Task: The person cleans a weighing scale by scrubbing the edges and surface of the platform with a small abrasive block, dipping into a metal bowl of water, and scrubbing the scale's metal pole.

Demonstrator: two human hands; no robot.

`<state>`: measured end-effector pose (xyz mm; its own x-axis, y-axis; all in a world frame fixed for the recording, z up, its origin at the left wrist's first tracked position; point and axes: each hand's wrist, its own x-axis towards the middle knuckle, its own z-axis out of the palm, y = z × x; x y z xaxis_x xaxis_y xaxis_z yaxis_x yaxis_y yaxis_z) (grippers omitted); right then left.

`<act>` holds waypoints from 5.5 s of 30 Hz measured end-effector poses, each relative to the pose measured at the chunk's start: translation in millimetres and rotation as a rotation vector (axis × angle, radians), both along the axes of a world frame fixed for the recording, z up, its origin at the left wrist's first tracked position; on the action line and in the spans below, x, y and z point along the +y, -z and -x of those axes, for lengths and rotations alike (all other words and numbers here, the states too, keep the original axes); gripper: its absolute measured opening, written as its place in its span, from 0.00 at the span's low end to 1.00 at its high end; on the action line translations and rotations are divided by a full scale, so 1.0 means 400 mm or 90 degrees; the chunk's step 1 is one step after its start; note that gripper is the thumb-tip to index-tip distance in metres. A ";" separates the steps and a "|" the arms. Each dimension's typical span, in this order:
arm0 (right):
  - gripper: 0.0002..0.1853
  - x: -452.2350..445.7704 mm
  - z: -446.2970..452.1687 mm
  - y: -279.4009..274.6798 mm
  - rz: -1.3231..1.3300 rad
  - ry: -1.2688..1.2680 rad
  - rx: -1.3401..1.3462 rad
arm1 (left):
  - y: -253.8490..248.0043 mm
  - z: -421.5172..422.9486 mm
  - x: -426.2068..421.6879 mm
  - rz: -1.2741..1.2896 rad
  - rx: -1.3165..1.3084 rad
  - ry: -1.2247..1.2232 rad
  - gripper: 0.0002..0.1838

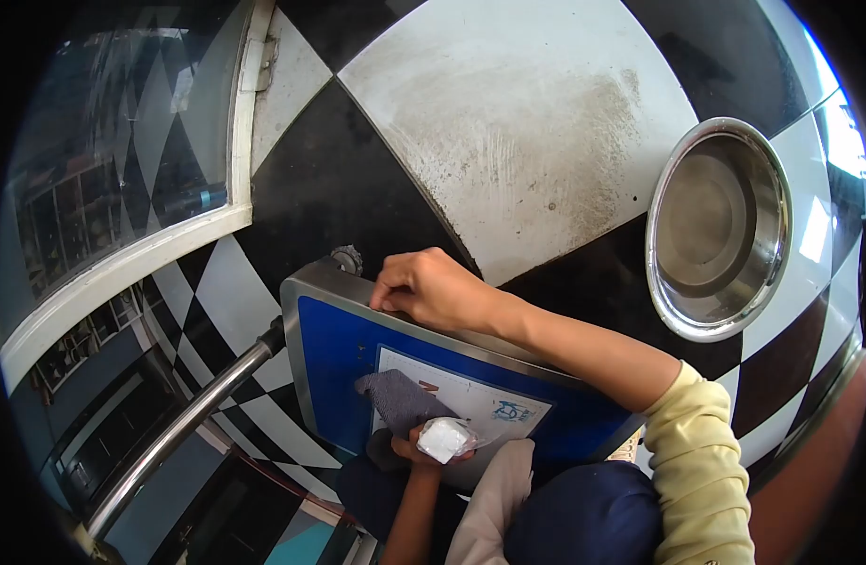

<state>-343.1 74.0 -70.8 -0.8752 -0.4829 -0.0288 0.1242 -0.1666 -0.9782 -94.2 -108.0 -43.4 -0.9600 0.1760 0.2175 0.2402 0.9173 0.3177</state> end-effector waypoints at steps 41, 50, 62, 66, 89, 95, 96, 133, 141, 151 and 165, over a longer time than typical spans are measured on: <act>0.06 0.261 -0.177 -0.059 -0.152 -0.016 -0.011 | 0.012 0.005 -0.022 0.012 -0.017 0.044 0.43; 0.04 0.554 -0.393 -0.145 -0.343 -0.017 -0.197 | 0.037 -0.004 -0.045 -0.038 0.005 0.070 0.42; 0.05 0.505 -0.379 -0.082 -0.286 0.050 -0.166 | 0.014 0.019 -0.020 -0.058 0.008 0.038 0.40; 0.05 0.466 -0.353 -0.079 -0.264 0.044 -0.147 | 0.007 0.021 0.015 -0.070 0.028 -0.038 0.38; 0.06 0.599 -0.512 -0.125 -0.336 0.138 -0.232 | -0.003 0.031 -0.002 -0.086 0.002 0.016 0.34; 0.07 0.550 -0.475 -0.114 -0.310 0.173 -0.248 | -0.018 0.052 0.016 -0.051 0.010 0.023 0.39; 0.07 0.549 -0.482 -0.114 -0.305 0.188 -0.244 | -0.019 0.054 0.020 -0.053 0.003 0.018 0.39; 0.07 0.383 -0.429 -0.173 -0.407 0.232 0.163 | -0.089 0.117 0.099 -0.150 -0.011 0.005 0.33; 0.06 0.083 -0.152 -0.132 -0.329 0.100 0.096 | -0.090 0.113 0.071 -0.083 0.026 -0.004 0.28; 0.04 -0.303 0.083 -0.131 -0.409 0.075 0.463 | -0.096 0.108 0.050 -0.160 0.075 -0.014 0.24; 0.05 -0.273 0.017 -0.155 -0.516 -0.004 0.515 | -0.106 0.092 0.026 -0.255 0.085 -0.017 0.22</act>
